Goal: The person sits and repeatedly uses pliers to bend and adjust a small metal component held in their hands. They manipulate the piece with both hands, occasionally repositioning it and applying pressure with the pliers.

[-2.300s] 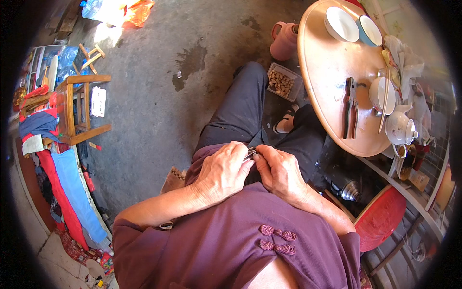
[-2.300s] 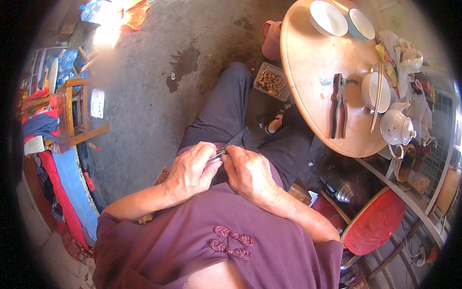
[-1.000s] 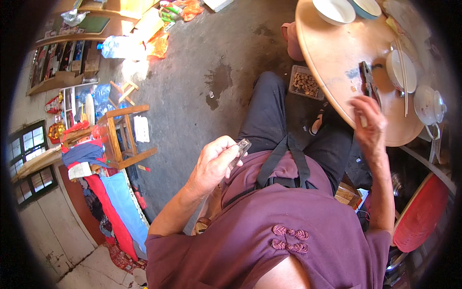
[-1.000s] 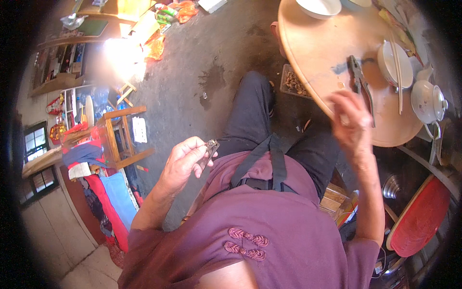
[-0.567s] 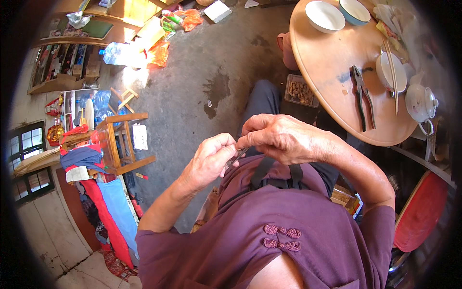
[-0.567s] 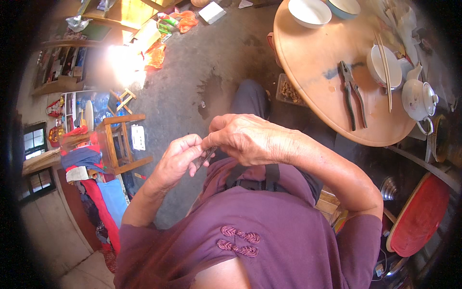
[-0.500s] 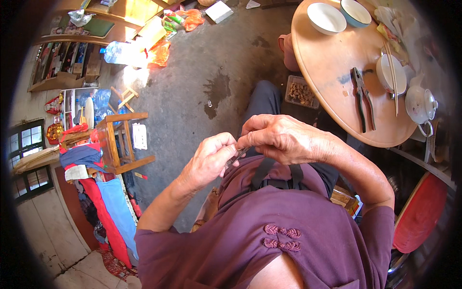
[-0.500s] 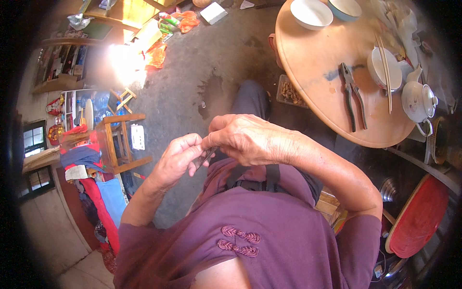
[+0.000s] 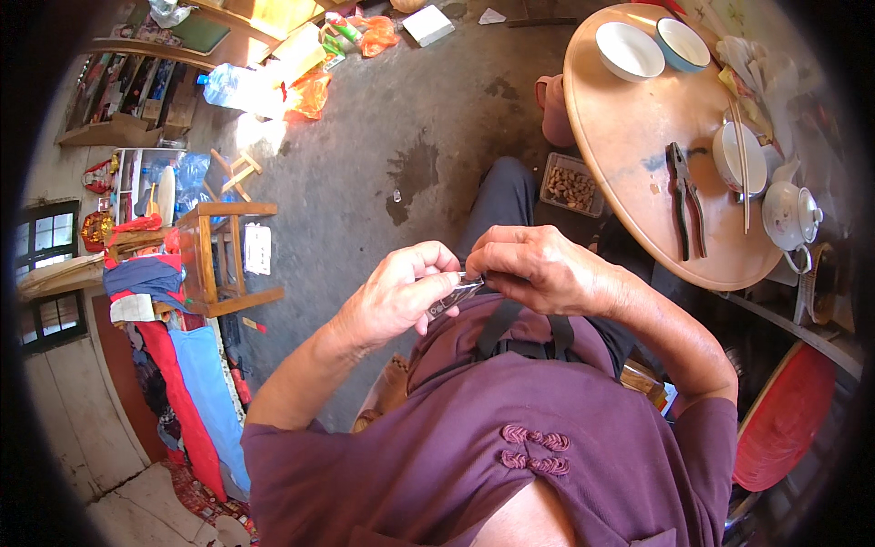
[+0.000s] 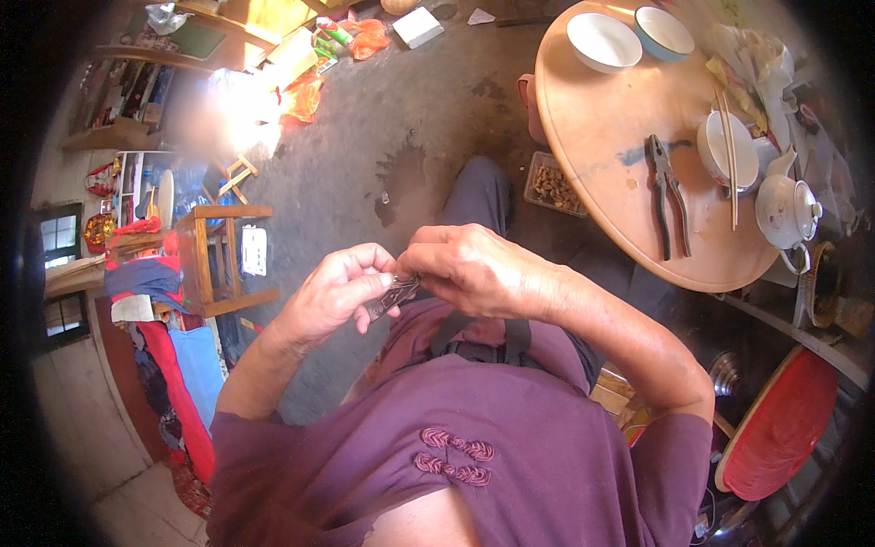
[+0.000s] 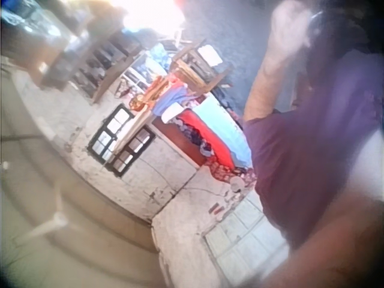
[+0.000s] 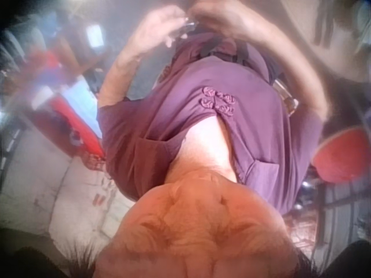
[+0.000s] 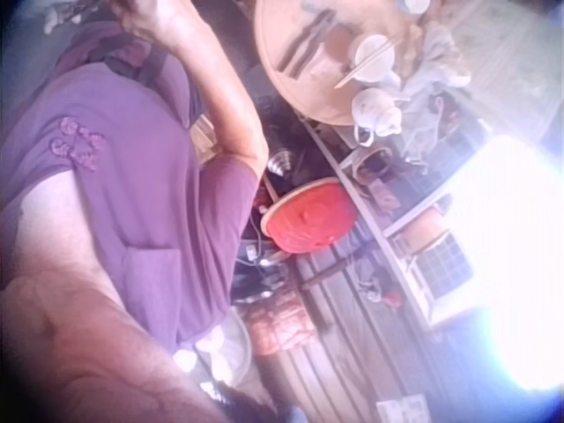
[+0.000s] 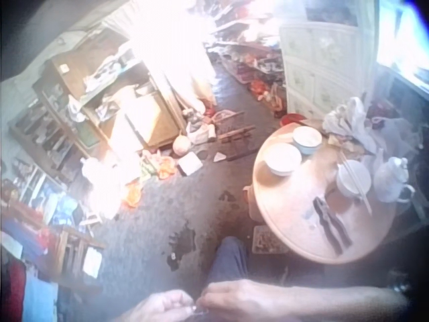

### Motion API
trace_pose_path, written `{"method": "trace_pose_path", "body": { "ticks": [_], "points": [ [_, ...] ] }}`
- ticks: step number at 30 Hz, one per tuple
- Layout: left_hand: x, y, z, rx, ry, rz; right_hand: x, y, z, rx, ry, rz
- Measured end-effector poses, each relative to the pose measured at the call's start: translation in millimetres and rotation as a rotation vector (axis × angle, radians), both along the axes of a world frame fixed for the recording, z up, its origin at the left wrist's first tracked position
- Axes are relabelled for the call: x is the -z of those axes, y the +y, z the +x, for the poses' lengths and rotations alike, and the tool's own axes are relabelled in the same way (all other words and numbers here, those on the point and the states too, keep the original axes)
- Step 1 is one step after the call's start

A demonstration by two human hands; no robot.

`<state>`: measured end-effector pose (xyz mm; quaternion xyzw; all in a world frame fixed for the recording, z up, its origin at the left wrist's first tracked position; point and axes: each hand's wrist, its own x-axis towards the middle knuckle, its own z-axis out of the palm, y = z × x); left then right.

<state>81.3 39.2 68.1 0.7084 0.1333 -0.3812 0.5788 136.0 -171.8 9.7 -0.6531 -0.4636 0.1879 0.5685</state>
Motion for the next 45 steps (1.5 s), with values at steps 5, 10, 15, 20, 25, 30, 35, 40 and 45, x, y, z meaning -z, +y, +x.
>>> {"method": "trace_pose_path", "body": {
  "ticks": [5,10,15,20,25,30,35,40,45],
  "points": [
    [4,-2,-5,-0.010,0.037,-0.083,6,-5,-9,0.026,-0.043,-0.011],
    [9,-1,-10,0.020,0.068,-0.147,9,-6,-18,0.067,-0.057,-0.008],
    [10,-4,-15,0.048,0.026,-0.116,13,-5,-23,0.097,-0.131,0.007],
    [4,-8,-16,0.023,0.026,-0.070,12,-4,-24,0.118,-0.138,0.021],
    [7,-5,-17,0.008,0.008,-0.042,15,-2,-27,0.155,-0.056,0.029],
    [7,-5,-16,-0.027,0.005,-0.046,16,-2,-25,0.155,-0.019,0.003],
    [9,-4,-16,0.000,0.002,-0.040,12,-3,-21,0.122,0.008,0.000],
    [7,-3,-13,-0.004,0.031,-0.065,12,-4,-20,0.118,0.067,0.020],
    [5,-5,-12,0.001,0.036,-0.021,14,-3,-19,0.129,0.076,0.043]
  ]
}}
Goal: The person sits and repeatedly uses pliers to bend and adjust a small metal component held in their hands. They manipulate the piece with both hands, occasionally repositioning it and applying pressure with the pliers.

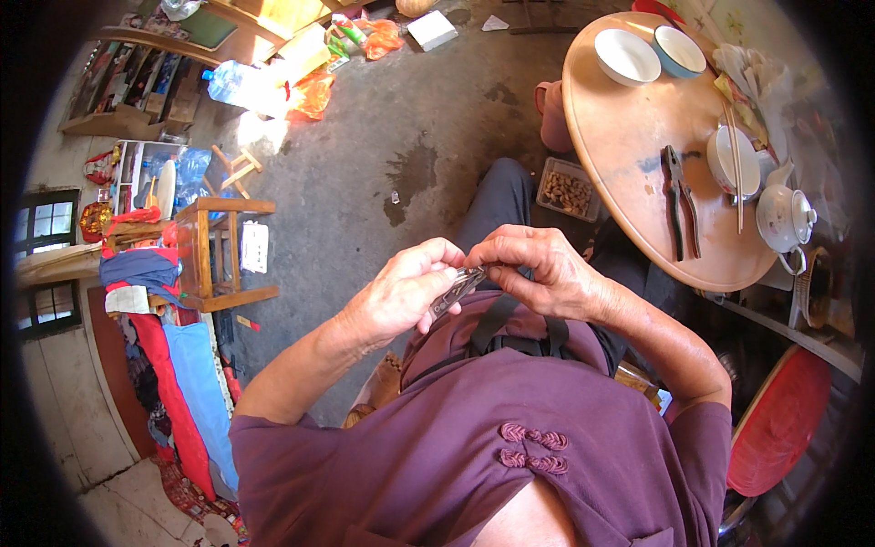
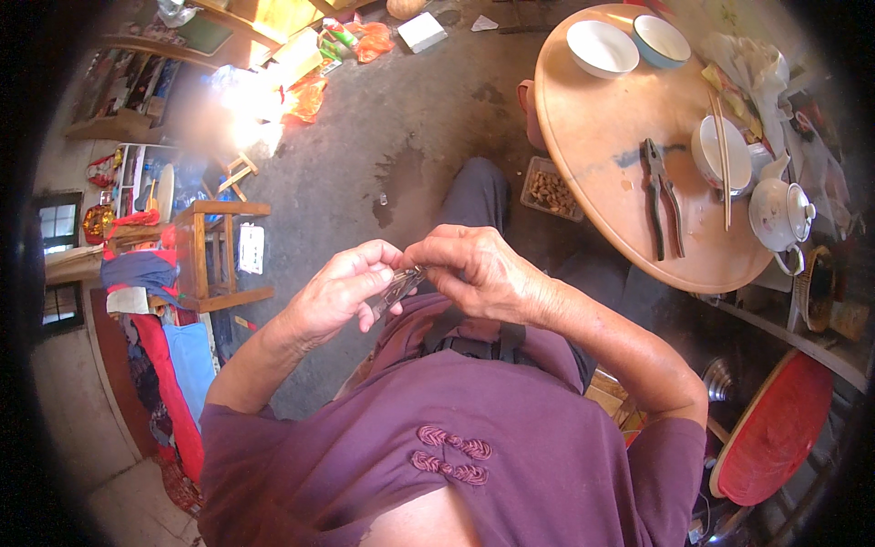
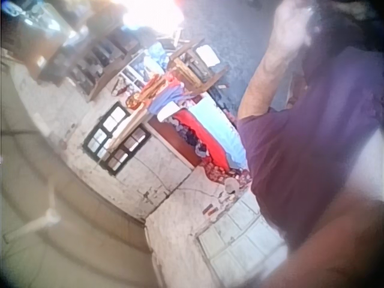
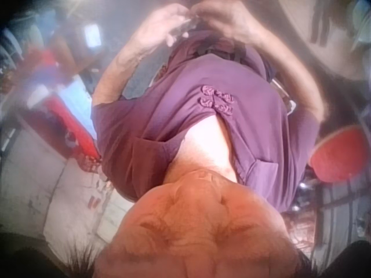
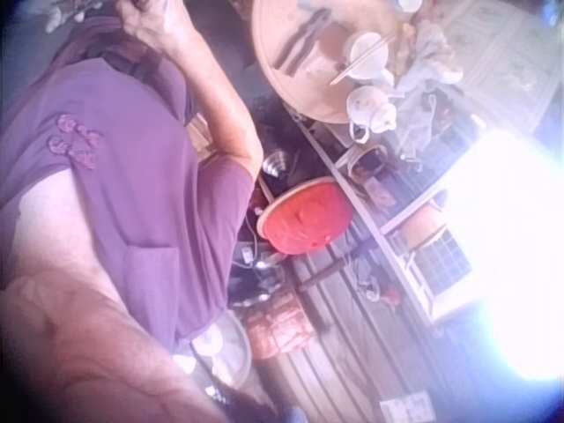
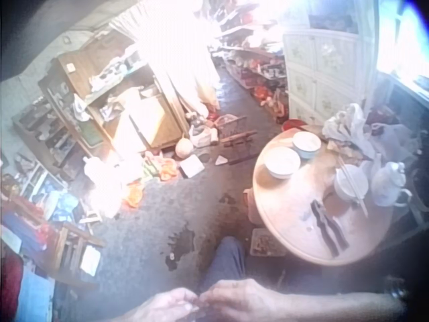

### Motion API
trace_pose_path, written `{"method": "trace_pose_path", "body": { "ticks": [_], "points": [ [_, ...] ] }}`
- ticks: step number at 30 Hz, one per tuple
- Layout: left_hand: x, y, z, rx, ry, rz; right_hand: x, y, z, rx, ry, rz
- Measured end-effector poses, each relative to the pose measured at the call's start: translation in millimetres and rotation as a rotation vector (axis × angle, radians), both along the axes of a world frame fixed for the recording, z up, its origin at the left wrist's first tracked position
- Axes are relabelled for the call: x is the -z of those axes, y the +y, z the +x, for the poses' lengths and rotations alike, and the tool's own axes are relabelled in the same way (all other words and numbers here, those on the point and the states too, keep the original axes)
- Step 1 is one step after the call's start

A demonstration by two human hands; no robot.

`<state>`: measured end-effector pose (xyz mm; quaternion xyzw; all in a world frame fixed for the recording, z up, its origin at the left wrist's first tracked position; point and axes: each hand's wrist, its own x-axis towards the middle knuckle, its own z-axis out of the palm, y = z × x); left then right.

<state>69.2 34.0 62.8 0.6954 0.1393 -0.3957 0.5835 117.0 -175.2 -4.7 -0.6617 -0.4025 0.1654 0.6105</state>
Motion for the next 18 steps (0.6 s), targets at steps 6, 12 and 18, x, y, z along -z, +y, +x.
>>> {"method": "trace_pose_path", "body": {
  "ticks": [6,12,18],
  "points": [
    [4,-3,-2,0.020,-0.060,0.065,-13,3,0,0.054,0.221,-0.069],
    [5,-8,-3,0.030,-0.113,0.101,-7,13,-2,0.108,0.384,-0.143],
    [2,-9,-1,0.038,-0.084,0.104,1,10,2,0.083,0.502,-0.118]
  ]
}}
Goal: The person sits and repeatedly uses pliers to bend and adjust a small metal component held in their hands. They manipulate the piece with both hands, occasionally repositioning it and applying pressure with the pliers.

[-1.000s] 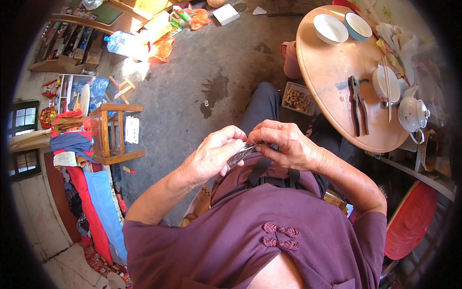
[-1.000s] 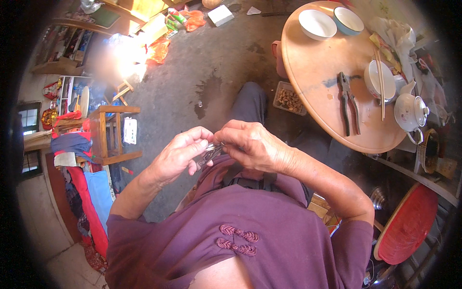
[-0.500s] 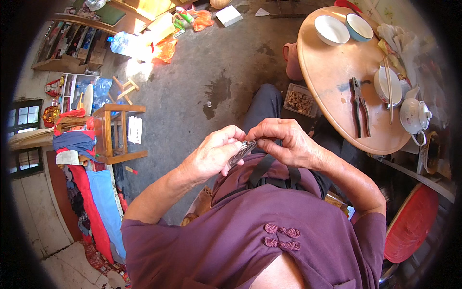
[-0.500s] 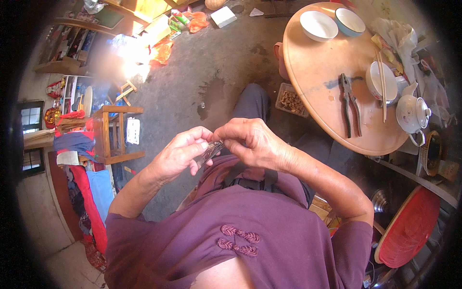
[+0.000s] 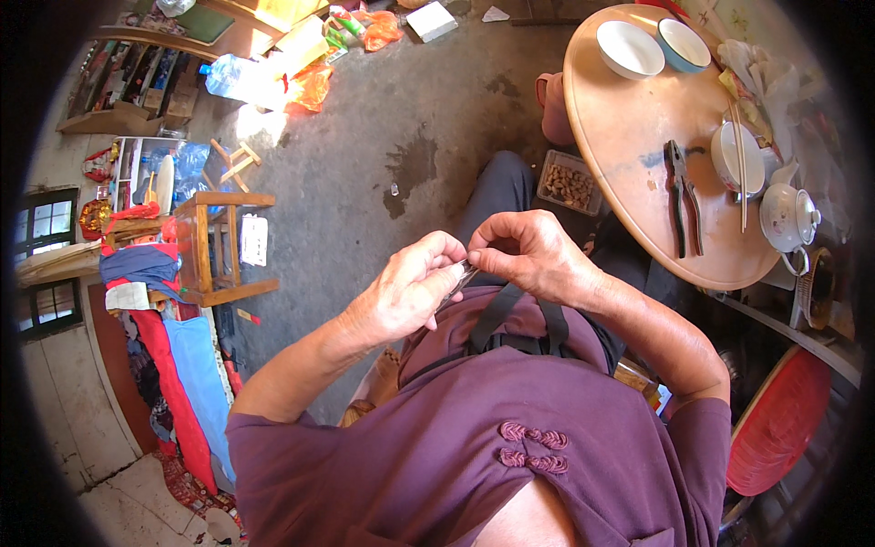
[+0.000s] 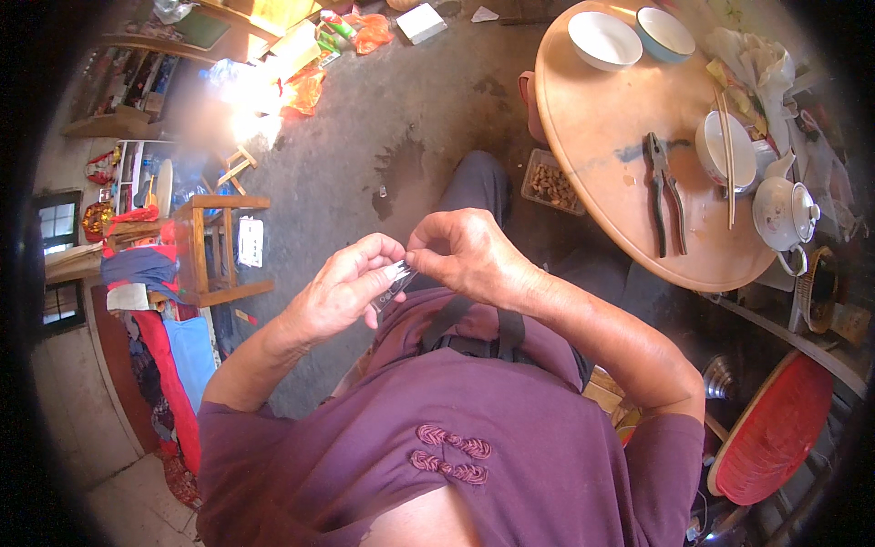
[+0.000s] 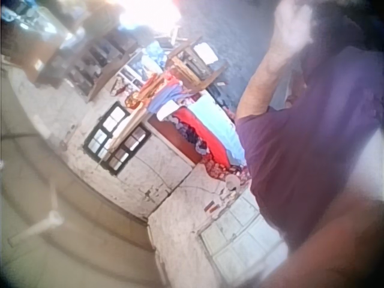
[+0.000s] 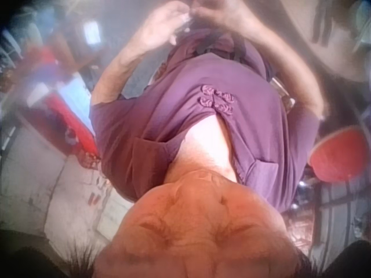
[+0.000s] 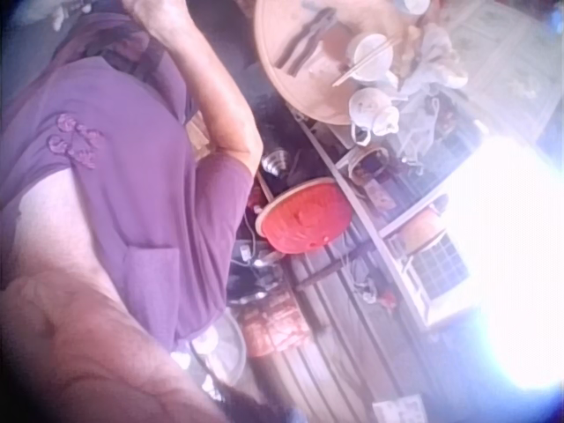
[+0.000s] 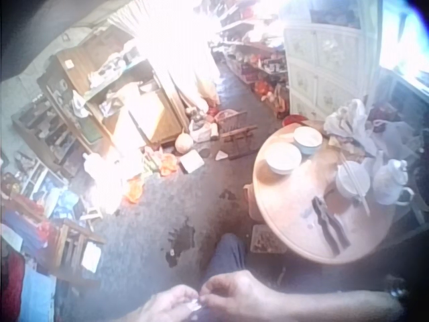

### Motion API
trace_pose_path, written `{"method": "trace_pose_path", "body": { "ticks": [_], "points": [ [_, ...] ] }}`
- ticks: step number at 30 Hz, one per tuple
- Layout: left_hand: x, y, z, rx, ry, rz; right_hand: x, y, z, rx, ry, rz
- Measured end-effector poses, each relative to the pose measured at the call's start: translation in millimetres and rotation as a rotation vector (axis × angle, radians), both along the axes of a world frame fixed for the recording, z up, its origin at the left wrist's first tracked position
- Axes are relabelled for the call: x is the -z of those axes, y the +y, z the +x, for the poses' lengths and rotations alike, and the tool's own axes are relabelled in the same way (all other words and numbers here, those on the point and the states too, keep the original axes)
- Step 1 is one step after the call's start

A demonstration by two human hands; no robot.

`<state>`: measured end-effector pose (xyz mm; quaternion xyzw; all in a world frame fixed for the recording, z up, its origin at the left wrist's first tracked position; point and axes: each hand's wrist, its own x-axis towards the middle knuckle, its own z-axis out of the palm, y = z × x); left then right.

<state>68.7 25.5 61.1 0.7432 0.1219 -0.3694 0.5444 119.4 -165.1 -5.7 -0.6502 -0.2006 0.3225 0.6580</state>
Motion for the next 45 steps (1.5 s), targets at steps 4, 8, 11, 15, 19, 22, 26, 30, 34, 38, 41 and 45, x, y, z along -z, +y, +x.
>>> {"method": "trace_pose_path", "body": {
  "ticks": [4,8,11,15,19,22,26,30,34,38,41,45],
  "points": [
    [-4,0,3,0.050,0.067,0.033,2,0,1,0.004,0.026,0.023],
    [-3,5,7,0.078,0.212,-0.038,-3,-4,4,-0.012,0.101,0.049],
    [1,5,6,-0.001,0.269,-0.101,-7,-5,5,-0.043,0.204,0.095],
    [3,0,3,-0.013,0.230,-0.101,0,-3,1,-0.009,0.170,0.083],
    [5,-1,2,0.001,0.229,-0.075,1,-1,0,0.013,0.117,0.051],
    [0,-6,2,-0.020,0.228,-0.037,3,1,-4,0.019,0.051,-0.021],
    [2,-4,5,0.012,0.230,-0.018,-1,3,-10,0.055,0.019,-0.065],
    [7,-1,5,0.047,0.190,-0.030,1,3,-13,0.079,0.022,-0.056],
    [9,0,6,0.078,0.159,-0.012,3,2,-13,0.091,0.024,-0.067],
    [11,0,5,0.061,0.132,-0.015,4,3,-12,0.098,0.016,-0.063],
    [12,0,4,0.028,0.142,-0.011,6,5,-10,0.094,0.037,-0.072],
    [15,2,4,-0.039,0.194,-0.082,7,5,-6,0.047,0.046,-0.085]
  ]
}}
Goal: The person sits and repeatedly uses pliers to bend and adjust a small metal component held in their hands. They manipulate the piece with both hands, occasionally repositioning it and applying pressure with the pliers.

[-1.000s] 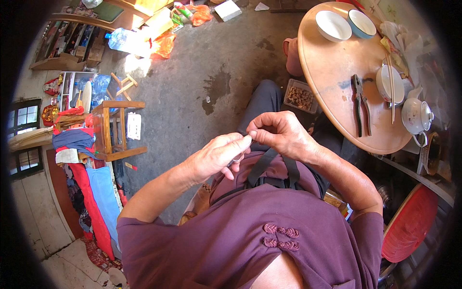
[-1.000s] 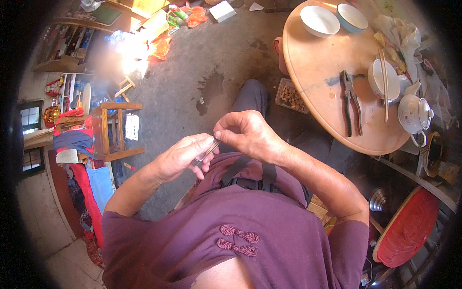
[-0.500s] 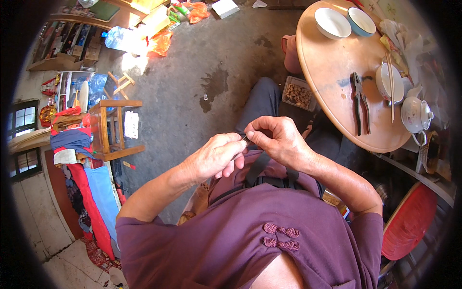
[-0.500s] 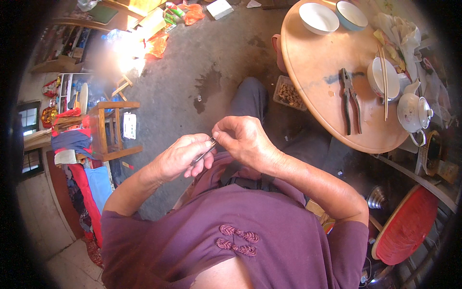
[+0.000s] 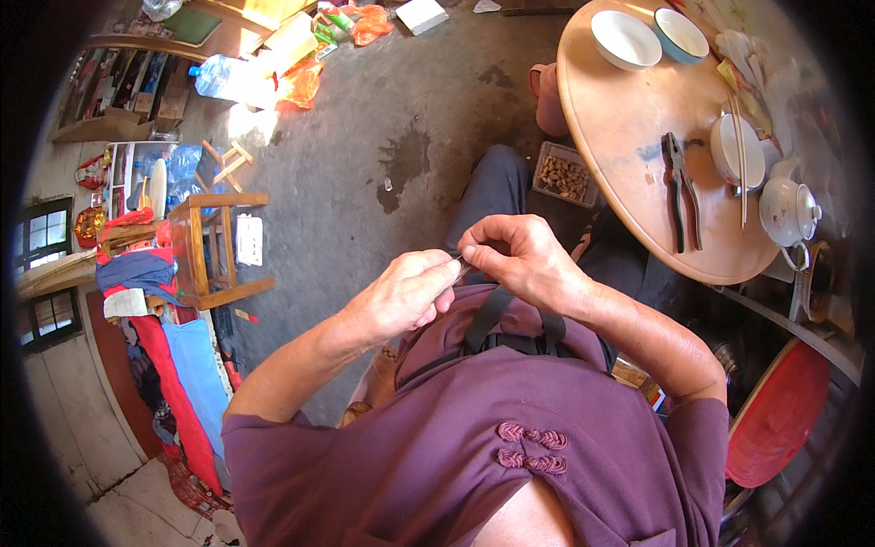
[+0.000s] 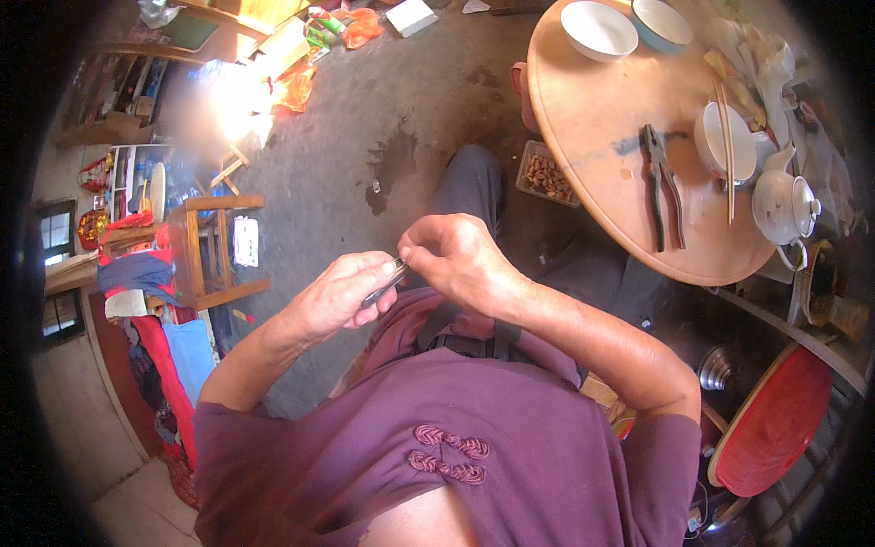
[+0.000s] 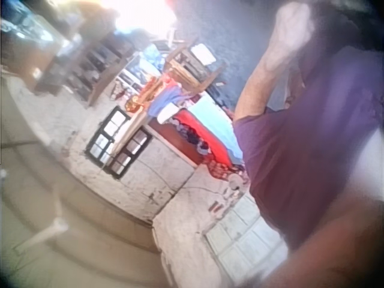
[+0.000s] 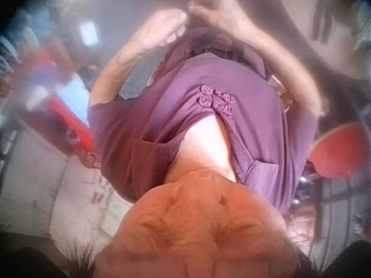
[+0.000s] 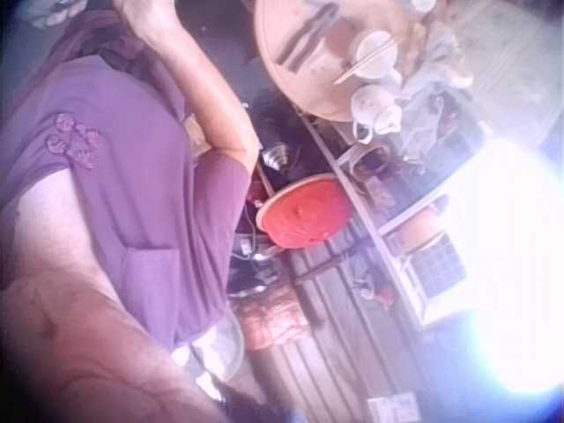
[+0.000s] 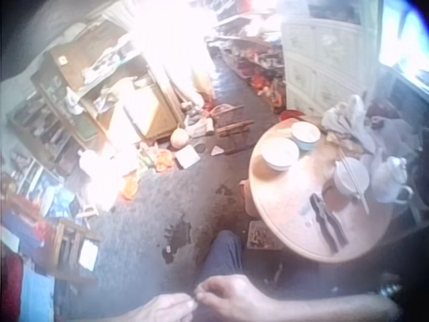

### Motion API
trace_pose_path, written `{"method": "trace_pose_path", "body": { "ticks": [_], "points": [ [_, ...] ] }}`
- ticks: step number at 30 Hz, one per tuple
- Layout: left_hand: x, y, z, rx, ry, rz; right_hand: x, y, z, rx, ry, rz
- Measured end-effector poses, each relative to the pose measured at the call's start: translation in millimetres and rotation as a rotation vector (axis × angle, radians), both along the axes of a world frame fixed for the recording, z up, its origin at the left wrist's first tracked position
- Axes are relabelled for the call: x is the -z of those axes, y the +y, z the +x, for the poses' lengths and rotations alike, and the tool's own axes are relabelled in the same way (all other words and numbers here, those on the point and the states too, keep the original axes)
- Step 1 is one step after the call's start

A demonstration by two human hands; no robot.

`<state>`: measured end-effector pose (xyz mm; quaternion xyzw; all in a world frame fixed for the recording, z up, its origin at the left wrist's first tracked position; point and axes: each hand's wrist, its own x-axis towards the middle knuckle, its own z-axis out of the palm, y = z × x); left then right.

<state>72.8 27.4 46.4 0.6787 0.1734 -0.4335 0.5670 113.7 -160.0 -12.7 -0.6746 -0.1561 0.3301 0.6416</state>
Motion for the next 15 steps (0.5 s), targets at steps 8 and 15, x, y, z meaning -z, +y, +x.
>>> {"method": "trace_pose_path", "body": {
  "ticks": [8,15],
  "points": [
    [-2,1,7,-0.087,0.117,-0.108,-7,-21,9,0.055,0.105,0.020],
    [-9,13,10,-0.139,0.165,-0.250,38,-140,38,0.394,-0.783,-0.689]
  ]
}}
